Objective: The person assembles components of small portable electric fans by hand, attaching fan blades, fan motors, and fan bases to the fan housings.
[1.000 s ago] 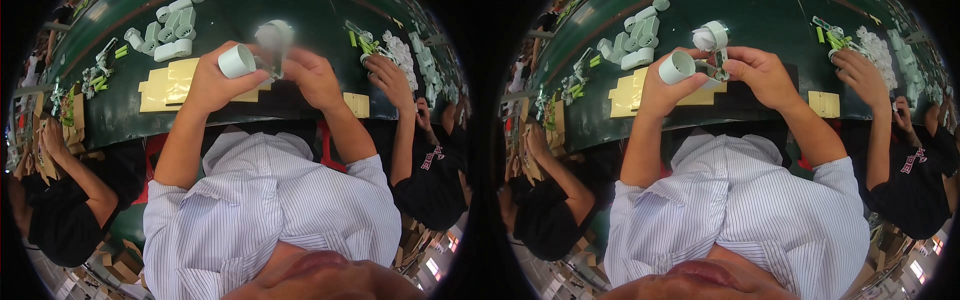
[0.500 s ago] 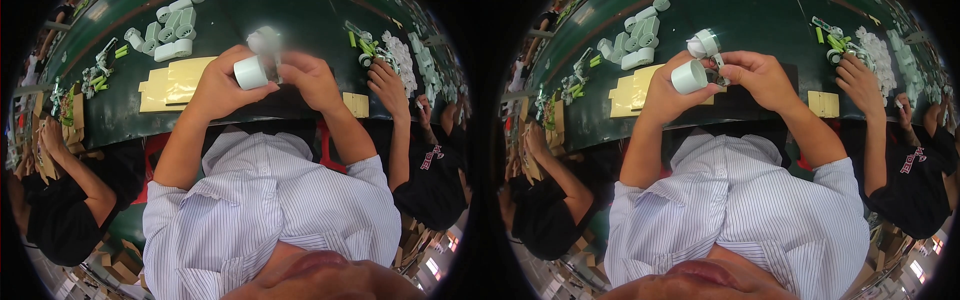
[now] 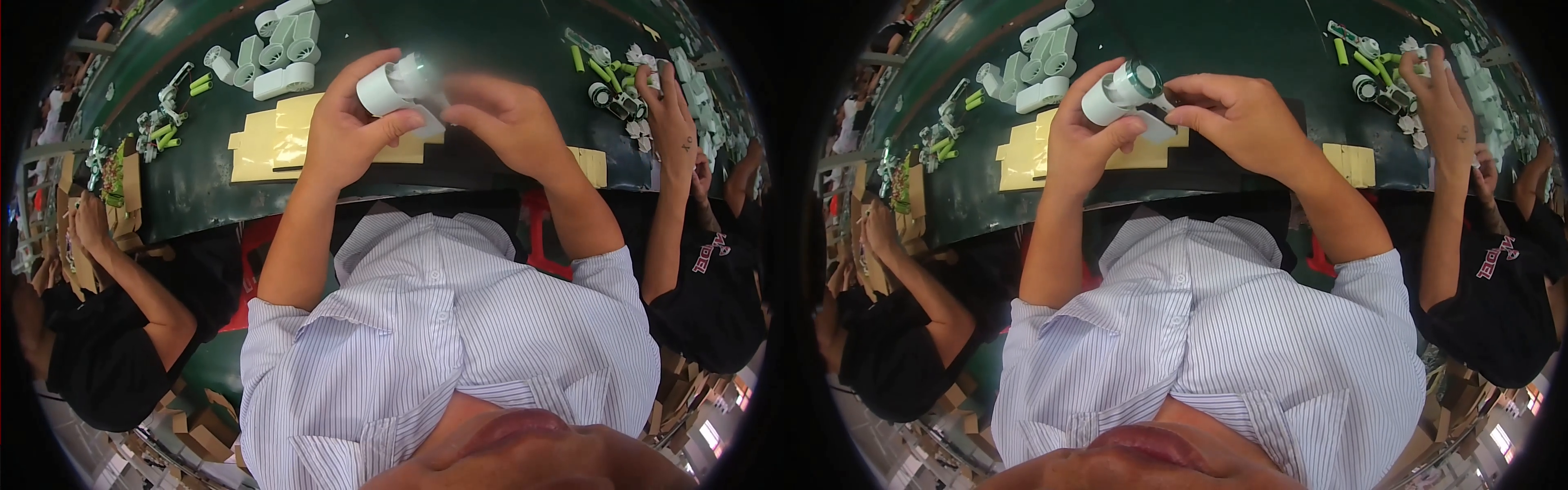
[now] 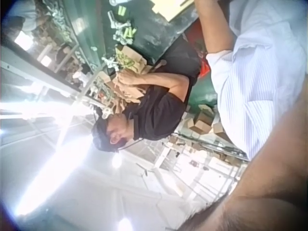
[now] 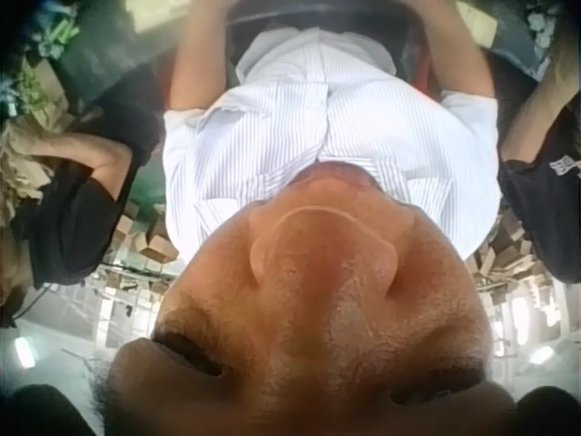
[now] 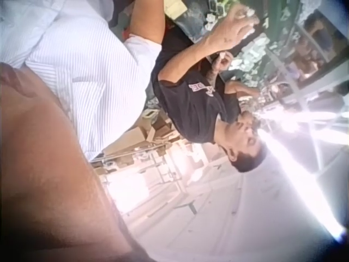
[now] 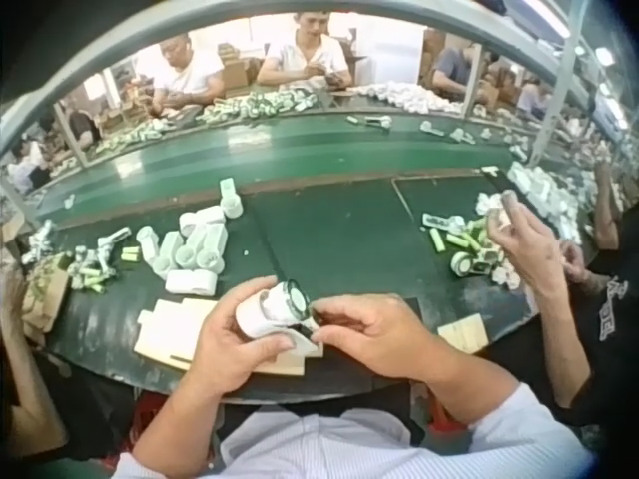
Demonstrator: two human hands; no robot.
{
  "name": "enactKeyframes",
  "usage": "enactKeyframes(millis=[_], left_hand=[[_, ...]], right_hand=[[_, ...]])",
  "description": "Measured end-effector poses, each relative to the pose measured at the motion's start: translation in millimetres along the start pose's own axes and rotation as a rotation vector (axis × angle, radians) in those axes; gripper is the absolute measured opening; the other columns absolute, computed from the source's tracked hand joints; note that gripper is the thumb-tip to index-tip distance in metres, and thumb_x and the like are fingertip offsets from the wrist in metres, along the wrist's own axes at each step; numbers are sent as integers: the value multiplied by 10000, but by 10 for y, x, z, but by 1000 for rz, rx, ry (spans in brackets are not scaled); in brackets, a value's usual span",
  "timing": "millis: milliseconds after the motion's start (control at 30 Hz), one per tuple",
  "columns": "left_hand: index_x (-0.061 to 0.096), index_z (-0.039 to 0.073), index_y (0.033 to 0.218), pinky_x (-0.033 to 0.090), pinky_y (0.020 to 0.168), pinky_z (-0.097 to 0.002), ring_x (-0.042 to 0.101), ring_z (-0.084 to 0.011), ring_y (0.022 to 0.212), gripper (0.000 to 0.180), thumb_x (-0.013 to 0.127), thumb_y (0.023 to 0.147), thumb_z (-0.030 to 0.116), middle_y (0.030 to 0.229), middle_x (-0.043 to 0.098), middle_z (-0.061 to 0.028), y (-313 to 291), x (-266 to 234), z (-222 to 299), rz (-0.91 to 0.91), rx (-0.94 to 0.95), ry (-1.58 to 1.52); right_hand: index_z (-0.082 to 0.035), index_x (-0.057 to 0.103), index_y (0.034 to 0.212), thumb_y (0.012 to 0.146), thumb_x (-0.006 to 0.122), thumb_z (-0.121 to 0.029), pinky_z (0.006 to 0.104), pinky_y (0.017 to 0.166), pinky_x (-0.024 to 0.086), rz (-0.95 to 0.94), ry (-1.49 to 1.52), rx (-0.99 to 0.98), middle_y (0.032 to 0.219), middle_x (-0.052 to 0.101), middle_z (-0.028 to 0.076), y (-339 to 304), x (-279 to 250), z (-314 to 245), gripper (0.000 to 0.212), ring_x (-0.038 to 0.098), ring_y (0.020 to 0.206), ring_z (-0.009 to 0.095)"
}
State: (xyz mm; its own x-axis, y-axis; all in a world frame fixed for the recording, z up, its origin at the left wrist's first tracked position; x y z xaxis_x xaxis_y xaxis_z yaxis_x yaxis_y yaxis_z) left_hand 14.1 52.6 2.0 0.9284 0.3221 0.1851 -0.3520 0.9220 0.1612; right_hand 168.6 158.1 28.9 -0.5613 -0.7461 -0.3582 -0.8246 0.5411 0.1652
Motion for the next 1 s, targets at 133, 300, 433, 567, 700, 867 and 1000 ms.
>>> enactKeyframes(millis=[133,300,433,567,700,867,1000], left_hand=[[512,25,1278,538,721,-252,626,-138,930,598,796,752,30,1085,632,-78,-31,29,-5,-20,30,100],[525,17,1242,516,870,-279,618,-152,1016,541,783,767,29,1116,621,-80,-28,54,22,19,80,203],[509,3,1229,540,706,-255,635,-135,870,520,770,780,33,1023,634,-83,-4,15,1,12,31,170],[489,-6,1238,501,533,-233,605,-110,685,513,755,803,54,921,632,-82,14,-10,-29,20,-43,54],[487,-15,1243,497,542,-234,580,-105,653,491,737,827,61,910,627,-80,66,14,13,24,-107,13],[488,-14,1244,494,545,-234,577,-105,653,488,736,830,60,908,626,-81,78,1,1,34,-95,-35],[484,-13,1246,487,548,-237,572,-108,652,492,735,828,51,912,624,-81,78,-14,-14,31,-52,-75]], right_hand=[[-15,663,1118,839,697,-117,252,756,526,-16,-88,-35,938,711,101,1,22,-13,299,676,833,141],[-19,672,1092,837,701,-142,259,736,527,55,-271,-189,935,709,114,-7,32,-57,285,681,800,163],[-21,677,1080,833,708,-171,269,732,524,47,-189,-121,930,708,116,14,40,-30,290,679,793,170],[5,677,1094,838,712,-181,256,749,515,-46,-22,17,912,710,91,112,29,73,318,652,812,125],[36,660,1117,867,700,-188,243,749,518,-93,180,138,925,700,90,184,17,196,338,643,814,120],[30,664,1107,867,694,-165,250,754,520,-50,279,106,931,702,89,154,58,147,311,649,838,123],[10,666,1109,864,688,-152,249,756,520,21,68,-17,938,710,79,117,80,24,294,659,850,119]])
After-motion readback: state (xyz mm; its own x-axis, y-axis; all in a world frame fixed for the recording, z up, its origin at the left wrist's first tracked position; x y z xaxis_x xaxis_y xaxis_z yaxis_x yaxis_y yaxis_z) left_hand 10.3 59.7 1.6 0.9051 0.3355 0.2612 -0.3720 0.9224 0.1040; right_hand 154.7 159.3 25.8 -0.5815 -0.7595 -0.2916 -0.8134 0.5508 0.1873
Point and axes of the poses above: each hand's wrist, its own y-axis towards the middle knuckle, its own x-axis out of the palm, z = x × y, the point moved 5 cm from there along y, towards the middle knuckle
